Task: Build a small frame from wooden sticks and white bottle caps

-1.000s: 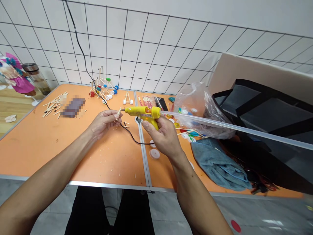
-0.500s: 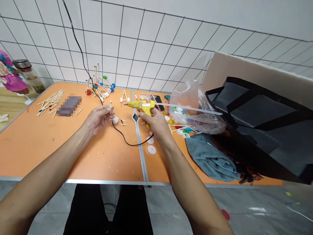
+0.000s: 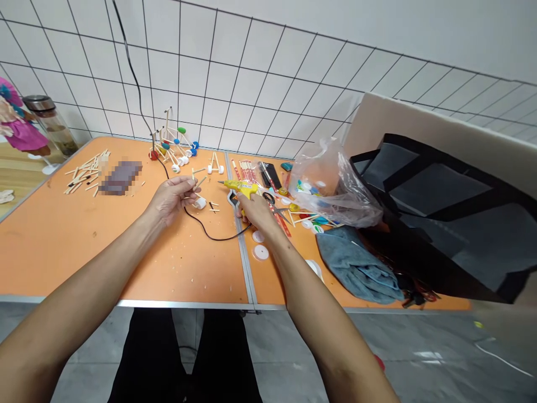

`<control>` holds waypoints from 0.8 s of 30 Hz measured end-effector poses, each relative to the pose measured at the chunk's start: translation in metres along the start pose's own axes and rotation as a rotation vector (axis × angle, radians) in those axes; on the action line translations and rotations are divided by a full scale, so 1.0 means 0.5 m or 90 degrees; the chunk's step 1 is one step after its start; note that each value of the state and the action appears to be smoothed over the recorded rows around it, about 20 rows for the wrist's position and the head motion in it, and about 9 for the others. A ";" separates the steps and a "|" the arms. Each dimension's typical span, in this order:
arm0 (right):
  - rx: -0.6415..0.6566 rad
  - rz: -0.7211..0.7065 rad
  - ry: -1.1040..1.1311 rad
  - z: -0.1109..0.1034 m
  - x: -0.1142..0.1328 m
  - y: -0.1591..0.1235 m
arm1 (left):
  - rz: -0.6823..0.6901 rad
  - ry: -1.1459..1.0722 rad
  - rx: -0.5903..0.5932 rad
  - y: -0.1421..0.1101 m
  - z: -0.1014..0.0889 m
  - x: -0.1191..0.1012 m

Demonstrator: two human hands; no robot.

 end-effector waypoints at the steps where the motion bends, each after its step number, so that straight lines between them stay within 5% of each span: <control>1: -0.004 0.005 -0.056 -0.001 0.004 0.001 | 0.001 0.002 -0.004 -0.002 0.002 -0.002; 6: 0.001 0.015 -0.232 0.007 0.020 0.012 | 0.003 0.010 -0.011 -0.005 0.006 -0.007; 24: -0.068 0.035 -0.328 -0.008 0.021 0.018 | -0.012 -0.003 0.046 0.007 0.009 0.008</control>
Point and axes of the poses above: each hand's wrist, its own y-axis towards the middle knuckle, its own z-axis out of the palm, x = y × z, the point moved 10 cm from there along y, towards the middle knuckle, and after that the axes turned 15 degrees about x, right-handed, at the moved point
